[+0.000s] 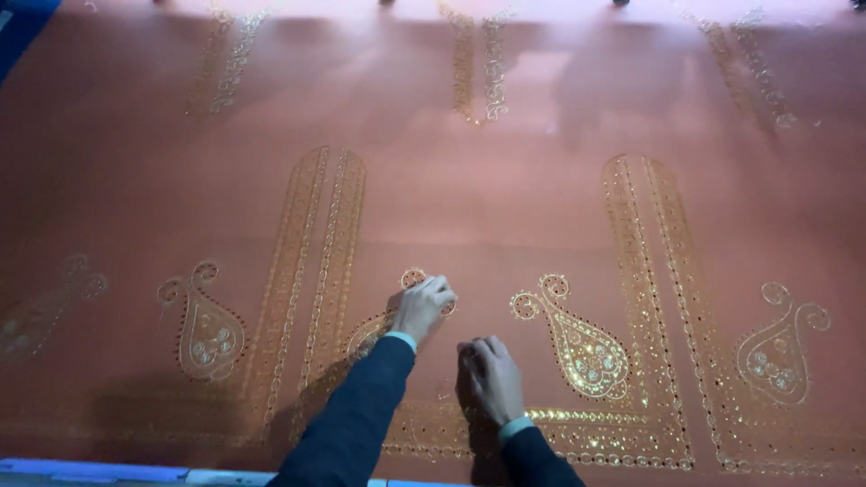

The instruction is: Inspecting and smoothing out embroidered fabric on a large industrial embroidery machine to check for defects.

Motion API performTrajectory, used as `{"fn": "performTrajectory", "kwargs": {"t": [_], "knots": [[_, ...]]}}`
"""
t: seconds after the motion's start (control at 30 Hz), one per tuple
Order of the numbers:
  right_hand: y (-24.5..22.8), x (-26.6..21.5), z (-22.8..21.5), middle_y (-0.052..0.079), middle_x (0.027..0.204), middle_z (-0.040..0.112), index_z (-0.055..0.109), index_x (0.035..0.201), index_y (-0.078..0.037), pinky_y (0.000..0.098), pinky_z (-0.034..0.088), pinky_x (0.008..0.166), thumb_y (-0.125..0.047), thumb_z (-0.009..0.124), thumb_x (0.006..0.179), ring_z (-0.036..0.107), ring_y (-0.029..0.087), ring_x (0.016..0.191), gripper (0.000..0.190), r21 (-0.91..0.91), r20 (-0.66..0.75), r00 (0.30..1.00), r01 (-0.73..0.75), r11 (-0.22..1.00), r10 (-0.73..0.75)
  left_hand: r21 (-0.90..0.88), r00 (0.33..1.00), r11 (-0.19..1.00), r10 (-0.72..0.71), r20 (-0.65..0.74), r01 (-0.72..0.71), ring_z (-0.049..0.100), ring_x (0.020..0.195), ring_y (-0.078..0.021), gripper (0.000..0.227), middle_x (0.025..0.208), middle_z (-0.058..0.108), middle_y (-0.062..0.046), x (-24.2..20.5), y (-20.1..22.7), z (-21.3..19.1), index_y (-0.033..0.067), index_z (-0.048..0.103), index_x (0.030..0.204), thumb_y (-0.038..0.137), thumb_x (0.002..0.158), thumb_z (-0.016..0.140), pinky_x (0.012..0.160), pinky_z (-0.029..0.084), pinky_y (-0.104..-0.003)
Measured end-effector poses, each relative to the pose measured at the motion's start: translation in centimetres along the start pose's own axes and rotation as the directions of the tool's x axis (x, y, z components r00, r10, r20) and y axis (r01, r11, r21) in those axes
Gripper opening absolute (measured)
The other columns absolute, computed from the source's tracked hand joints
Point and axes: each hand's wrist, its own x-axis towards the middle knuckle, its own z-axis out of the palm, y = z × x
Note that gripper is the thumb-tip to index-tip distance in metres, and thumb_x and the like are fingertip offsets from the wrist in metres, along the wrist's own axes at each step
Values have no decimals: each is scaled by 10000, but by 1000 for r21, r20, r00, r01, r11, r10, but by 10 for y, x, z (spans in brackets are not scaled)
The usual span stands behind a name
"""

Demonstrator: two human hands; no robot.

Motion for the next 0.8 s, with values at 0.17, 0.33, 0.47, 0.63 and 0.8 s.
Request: {"fn": "performTrajectory", "kwargs": {"t": [0.17, 0.33, 0.47, 0.63, 0.8], "knots": [[-6, 0, -1, 96, 931, 600, 691, 988, -156, 460, 473, 724, -357, 548, 979, 615, 329, 871, 247, 73, -14, 998, -58, 996, 60, 113, 939, 935, 324, 114, -336, 589, 829, -225, 106, 929, 545, -35, 13, -40, 16, 161, 608, 859, 104, 809, 681, 687, 485, -385], [2, -3, 8, 83, 961, 627, 706, 1007, -162, 429, 491, 781, -303, 594, 950, 630, 295, 911, 189, 73, -13, 991, -135, 988, 137, 158, 818, 813, 511, 265, -560, 602, 872, -253, 224, 1010, 583, -83, 26, -38, -1, 100, 598, 959, -18, 776, 651, 773, 521, -377], [-8, 2, 4, 72, 964, 629, 726, 1005, -142, 402, 501, 780, -295, 599, 940, 642, 273, 918, 208, 120, 3, 982, -189, 975, 190, 103, 747, 793, 510, 426, -600, 611, 853, -278, 150, 971, 594, -109, 37, -37, -11, 93, 595, 950, 133, 820, 659, 753, 526, -413], [-7, -4, 0, 74, 960, 638, 734, 1024, -130, 390, 504, 794, -290, 575, 940, 650, 279, 911, 241, 152, -4, 984, -174, 973, 177, -61, 819, 935, 335, 466, -348, 650, 857, -350, 154, 953, 618, -139, 34, -29, -19, 74, 619, 924, 222, 878, 619, 691, 525, -499], [11, -8, 9, 73, 979, 641, 731, 1066, -131, 388, 516, 818, -232, 627, 928, 651, 279, 943, 201, 119, 22, 979, -204, 972, 203, -21, 794, 979, 177, 581, -203, 681, 831, -399, 133, 923, 653, -163, 36, -24, -17, 79, 547, 975, 205, 991, 509, 602, 467, -565]]}}
